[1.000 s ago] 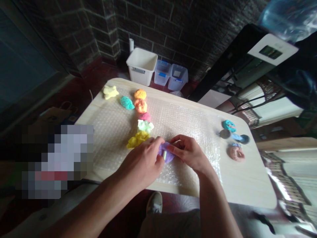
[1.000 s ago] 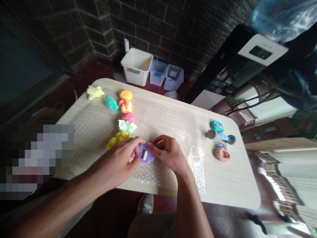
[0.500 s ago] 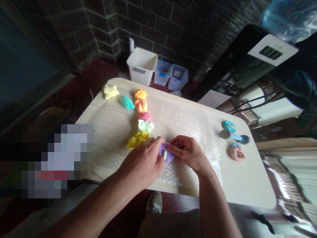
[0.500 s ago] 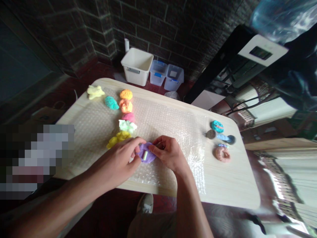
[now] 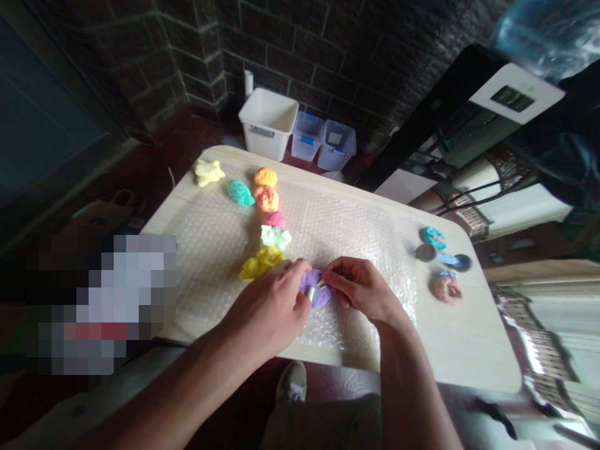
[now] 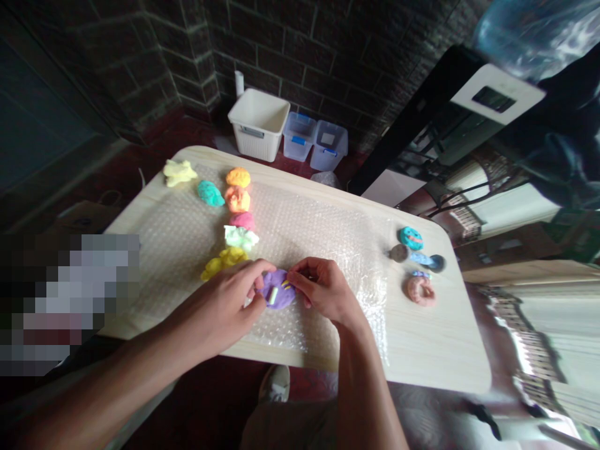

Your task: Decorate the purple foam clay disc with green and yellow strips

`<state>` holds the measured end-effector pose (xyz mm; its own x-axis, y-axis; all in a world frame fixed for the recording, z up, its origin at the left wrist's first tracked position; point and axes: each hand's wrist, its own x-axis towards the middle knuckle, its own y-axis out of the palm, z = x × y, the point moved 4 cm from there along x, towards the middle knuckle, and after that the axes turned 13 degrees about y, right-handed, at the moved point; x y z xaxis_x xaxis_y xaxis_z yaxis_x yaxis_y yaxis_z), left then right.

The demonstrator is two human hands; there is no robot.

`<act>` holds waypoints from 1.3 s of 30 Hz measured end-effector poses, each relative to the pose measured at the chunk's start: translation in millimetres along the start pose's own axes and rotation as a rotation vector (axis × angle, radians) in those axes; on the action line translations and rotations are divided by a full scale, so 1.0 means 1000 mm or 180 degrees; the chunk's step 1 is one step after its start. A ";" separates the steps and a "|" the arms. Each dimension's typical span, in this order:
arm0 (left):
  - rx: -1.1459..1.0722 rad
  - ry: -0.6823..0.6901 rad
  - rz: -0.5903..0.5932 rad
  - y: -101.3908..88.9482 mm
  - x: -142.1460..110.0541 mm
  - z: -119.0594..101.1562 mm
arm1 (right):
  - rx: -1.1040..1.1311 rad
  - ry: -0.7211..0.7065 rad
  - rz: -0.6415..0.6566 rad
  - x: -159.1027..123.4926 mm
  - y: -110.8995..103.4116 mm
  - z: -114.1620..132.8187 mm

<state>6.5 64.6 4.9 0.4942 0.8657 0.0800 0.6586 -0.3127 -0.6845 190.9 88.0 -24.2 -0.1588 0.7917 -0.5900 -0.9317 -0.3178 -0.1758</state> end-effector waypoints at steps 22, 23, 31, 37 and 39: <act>0.0038 0.0016 -0.0001 0.000 0.000 -0.001 | -0.0161 -0.0094 -0.0256 -0.001 -0.001 -0.003; 0.0040 0.0012 0.0005 0.000 0.000 -0.001 | -0.0210 -0.0113 -0.0300 0.000 -0.001 -0.003; 0.0069 -0.0030 0.0061 0.002 0.000 -0.001 | -0.0388 -0.0175 -0.0430 0.003 0.001 -0.003; 0.0127 -0.0035 0.0051 0.003 0.000 0.000 | -0.0269 -0.0147 -0.0361 0.001 0.002 -0.003; 0.0123 -0.0042 0.0046 0.003 0.000 0.000 | -0.0252 -0.0169 -0.0330 0.001 0.002 -0.002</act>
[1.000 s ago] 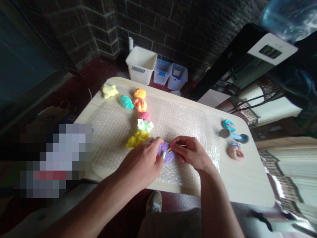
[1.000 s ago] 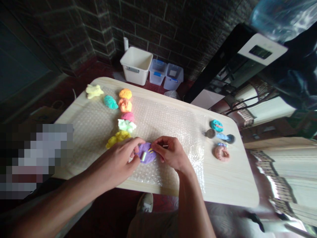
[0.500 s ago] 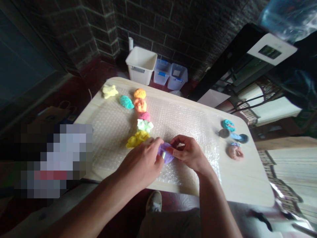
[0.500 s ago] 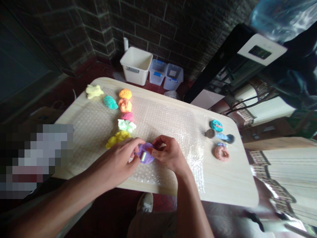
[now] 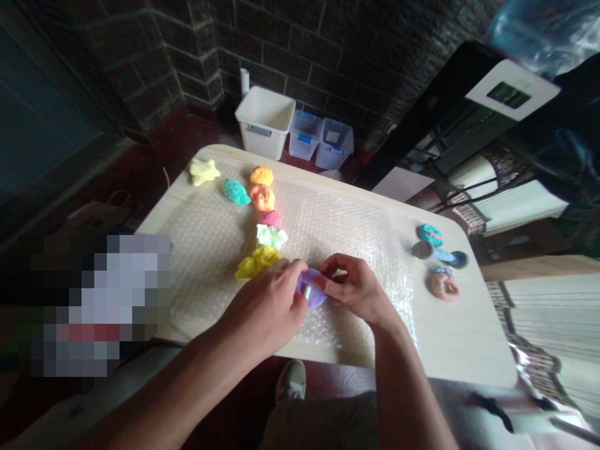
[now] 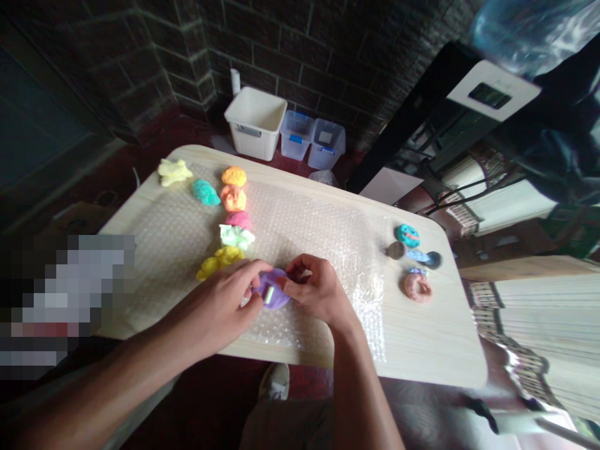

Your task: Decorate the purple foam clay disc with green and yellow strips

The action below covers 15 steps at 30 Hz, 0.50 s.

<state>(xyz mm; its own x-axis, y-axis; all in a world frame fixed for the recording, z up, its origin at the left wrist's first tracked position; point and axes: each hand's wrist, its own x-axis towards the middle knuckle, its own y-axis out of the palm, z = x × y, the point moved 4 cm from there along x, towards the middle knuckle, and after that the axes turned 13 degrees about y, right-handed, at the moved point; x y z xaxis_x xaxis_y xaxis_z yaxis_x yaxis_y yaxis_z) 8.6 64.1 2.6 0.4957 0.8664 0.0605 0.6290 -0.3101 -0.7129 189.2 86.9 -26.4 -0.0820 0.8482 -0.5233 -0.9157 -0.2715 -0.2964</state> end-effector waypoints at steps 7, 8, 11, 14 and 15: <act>-0.0018 0.0022 -0.0020 0.001 0.000 0.000 | -0.0125 -0.0024 -0.0123 -0.001 -0.001 0.001; -0.0025 0.0024 -0.0029 0.001 0.000 0.000 | -0.0064 -0.0034 -0.0078 -0.001 0.000 0.000; -0.0023 0.0018 -0.0020 0.001 0.000 0.001 | 0.0130 -0.0009 0.0091 0.001 0.001 -0.002; -0.0019 0.0007 -0.0013 0.001 0.000 0.001 | 0.0193 0.0050 0.0097 0.001 0.001 -0.002; -0.0024 0.0002 -0.0010 0.001 0.000 0.001 | 0.0203 0.0063 0.0092 0.000 0.000 -0.002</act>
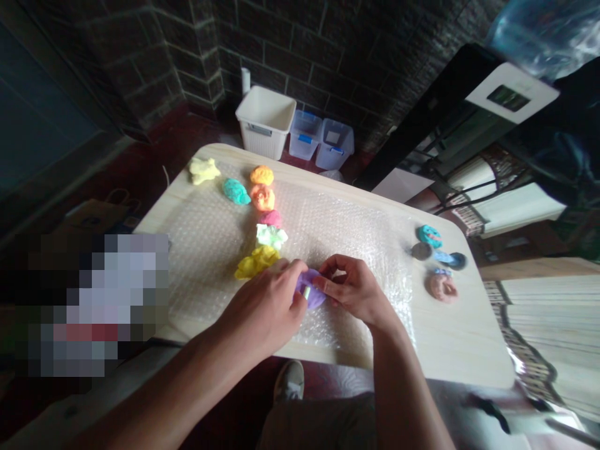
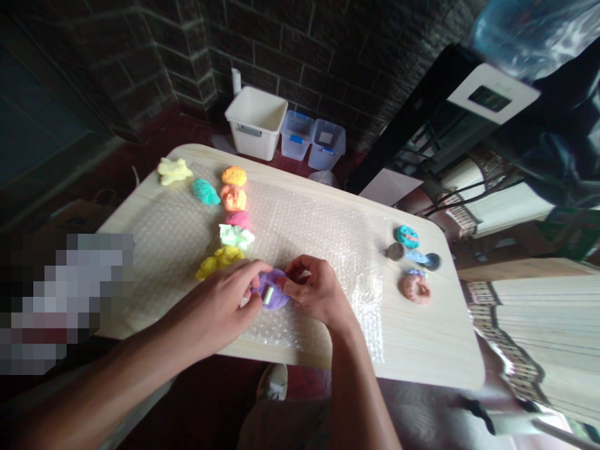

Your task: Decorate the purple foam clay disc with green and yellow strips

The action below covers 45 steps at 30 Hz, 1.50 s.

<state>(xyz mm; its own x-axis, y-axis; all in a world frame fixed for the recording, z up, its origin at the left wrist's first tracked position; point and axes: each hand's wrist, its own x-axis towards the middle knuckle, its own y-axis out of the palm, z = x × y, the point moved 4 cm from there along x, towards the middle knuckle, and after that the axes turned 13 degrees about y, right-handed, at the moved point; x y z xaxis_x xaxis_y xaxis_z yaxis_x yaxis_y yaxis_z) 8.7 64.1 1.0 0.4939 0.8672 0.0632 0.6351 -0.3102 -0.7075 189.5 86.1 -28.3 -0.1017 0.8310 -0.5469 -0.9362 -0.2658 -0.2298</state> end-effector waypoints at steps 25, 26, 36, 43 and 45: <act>0.0005 -0.0020 0.0058 -0.002 0.001 -0.002 | 0.0056 0.0057 0.0177 -0.006 -0.004 0.004; 0.0004 -0.0025 0.0056 -0.002 0.001 -0.002 | 0.0065 0.0056 0.0173 -0.006 -0.004 0.004; 0.0011 -0.0016 0.0033 -0.001 0.000 0.000 | 0.0042 0.0099 0.0118 -0.004 -0.006 0.001; -0.0137 0.0112 -0.0163 -0.007 -0.003 -0.002 | 0.0137 0.0164 0.0020 -0.008 -0.010 -0.001; -0.0304 0.0169 -0.0402 -0.017 -0.003 -0.003 | 0.0146 0.0147 0.0020 -0.007 -0.009 -0.001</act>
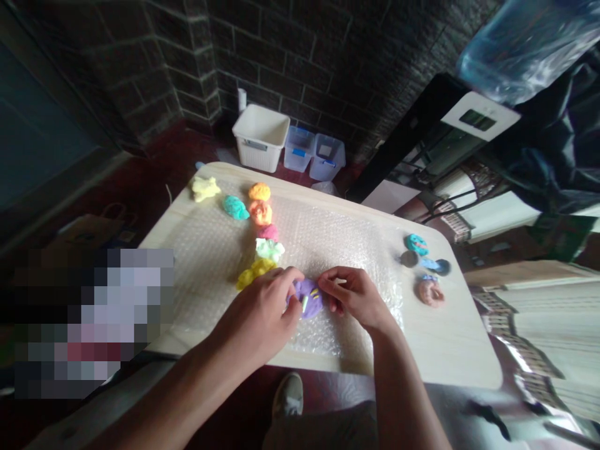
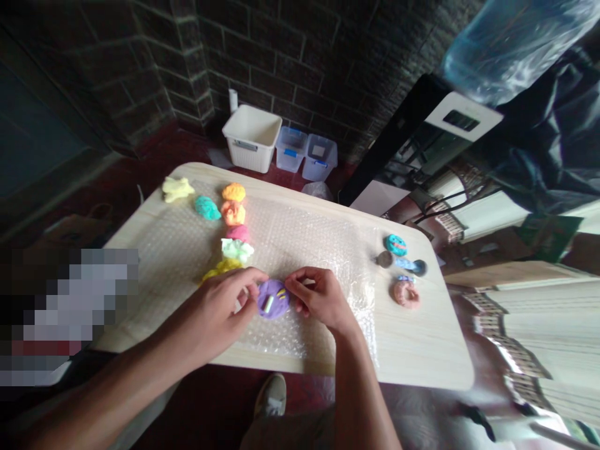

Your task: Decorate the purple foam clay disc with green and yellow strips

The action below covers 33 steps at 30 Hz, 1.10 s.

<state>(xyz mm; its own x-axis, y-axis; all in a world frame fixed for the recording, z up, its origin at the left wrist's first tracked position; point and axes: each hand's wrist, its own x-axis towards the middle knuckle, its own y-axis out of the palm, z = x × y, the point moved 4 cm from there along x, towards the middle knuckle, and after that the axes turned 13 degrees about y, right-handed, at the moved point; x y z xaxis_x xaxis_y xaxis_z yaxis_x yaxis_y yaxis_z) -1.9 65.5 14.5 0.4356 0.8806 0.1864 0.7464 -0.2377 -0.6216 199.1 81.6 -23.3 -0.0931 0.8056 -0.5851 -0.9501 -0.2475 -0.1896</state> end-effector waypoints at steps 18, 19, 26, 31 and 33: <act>0.0606 -0.0416 -0.0577 -0.048 -0.022 0.047 | 0.0244 -0.1013 -0.1298 -0.016 0.045 0.061; 0.0631 -0.0423 -0.0430 -0.043 -0.020 0.047 | 0.0106 -0.1036 -0.1386 -0.018 0.048 0.065; 0.0755 -0.0639 -0.0006 -0.040 -0.013 0.040 | -0.0874 -0.1154 -0.1829 -0.035 0.060 0.089; -0.0043 -0.0452 -0.0503 -0.052 -0.019 0.037 | -0.0820 -0.1257 -0.1754 -0.040 0.066 0.086; -0.1071 -0.0553 -0.0857 -0.053 -0.019 0.038 | -0.0413 -0.1328 -0.1506 -0.038 0.072 0.082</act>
<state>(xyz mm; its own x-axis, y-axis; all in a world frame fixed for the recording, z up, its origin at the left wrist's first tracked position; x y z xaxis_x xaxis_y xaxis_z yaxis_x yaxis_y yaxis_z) -69.5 76.7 14.8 0.1346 0.9780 0.1592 0.9556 -0.0857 -0.2819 109.8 77.2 50.6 0.1946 0.9788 -0.0639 -0.8755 0.1439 -0.4613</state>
